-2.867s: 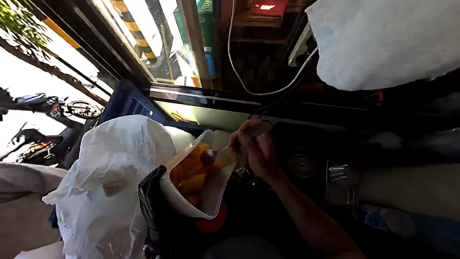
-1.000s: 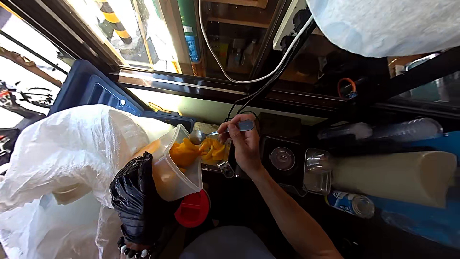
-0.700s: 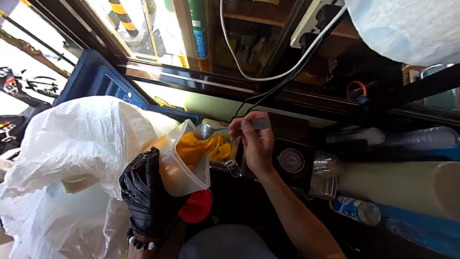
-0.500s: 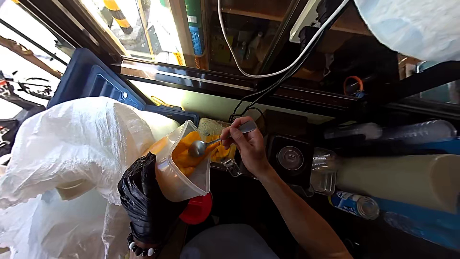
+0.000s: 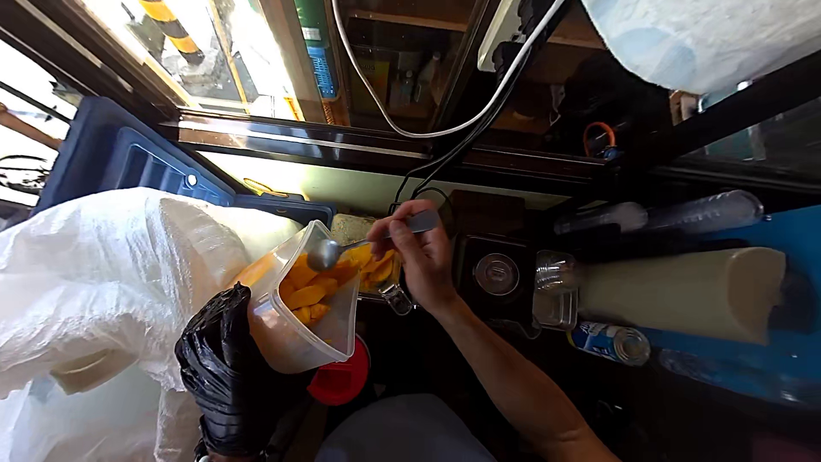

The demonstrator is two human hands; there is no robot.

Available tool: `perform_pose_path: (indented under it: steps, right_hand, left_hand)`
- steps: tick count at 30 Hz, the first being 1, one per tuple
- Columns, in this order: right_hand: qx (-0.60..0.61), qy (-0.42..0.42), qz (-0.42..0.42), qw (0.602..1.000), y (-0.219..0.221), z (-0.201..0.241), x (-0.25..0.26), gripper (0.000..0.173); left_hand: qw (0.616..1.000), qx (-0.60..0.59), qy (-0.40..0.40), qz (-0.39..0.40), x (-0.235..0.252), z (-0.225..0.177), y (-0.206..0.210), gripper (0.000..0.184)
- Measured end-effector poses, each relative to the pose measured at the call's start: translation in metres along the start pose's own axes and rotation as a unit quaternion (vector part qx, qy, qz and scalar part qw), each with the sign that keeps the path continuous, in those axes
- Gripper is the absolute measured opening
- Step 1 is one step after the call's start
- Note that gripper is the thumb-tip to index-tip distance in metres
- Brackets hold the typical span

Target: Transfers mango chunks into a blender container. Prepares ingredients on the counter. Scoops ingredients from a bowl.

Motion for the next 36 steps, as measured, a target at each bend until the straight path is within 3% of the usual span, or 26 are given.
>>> perform_pose_path:
  steps: [4, 8, 14, 18, 24, 28, 31, 36]
  right_hand:
    - [-0.01, 0.082, 0.041, 0.996, 0.012, -0.029, -0.006, 0.011]
    - [-0.042, 0.057, 0.035, 0.997, -0.02, -0.02, -0.012, 0.01]
    - [-0.02, -0.015, -0.049, 0.998, -0.044, 0.009, -0.01, 0.007]
    - [0.024, -0.017, -0.036, 0.999, -0.02, 0.009, -0.01, 0.007]
    - [0.028, 0.128, 0.043, 0.99, 0.032, -0.029, -0.019, 0.01]
    - [-0.081, 0.07, 0.07, 0.992, 0.009, -0.019, -0.009, 0.012]
    - [-0.094, 0.044, 0.071, 0.992, -0.013, -0.006, -0.007, 0.011]
    - [-0.152, -0.023, 0.019, 0.988, -0.038, 0.022, -0.01, 0.009]
  left_hand:
    - [1.0, 0.002, -0.003, -0.002, 0.002, 0.0, 0.001, 0.111]
    - [1.0, 0.003, -0.02, 0.0, -0.002, 0.009, 0.0, 0.112]
    - [0.999, -0.017, -0.035, -0.002, -0.005, 0.016, 0.005, 0.114]
    - [0.999, -0.015, -0.028, -0.026, -0.007, 0.013, 0.005, 0.111]
    - [0.999, -0.015, -0.009, -0.042, -0.012, 0.013, 0.009, 0.106]
    - [0.999, -0.009, -0.026, -0.033, -0.017, 0.018, 0.008, 0.112]
    - [0.999, -0.017, -0.038, -0.022, -0.016, 0.017, 0.007, 0.115]
    - [0.998, -0.026, -0.048, -0.03, -0.014, 0.021, 0.009, 0.116]
Point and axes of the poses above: each hand's wrist, its own x-axis towards the middle knuckle, its own y-axis out of the palm, z = x × y, the point moved 6 cm from there along x, towards the middle knuckle, and after that the axes turned 11 degrees about z, right-handed, at the moved point
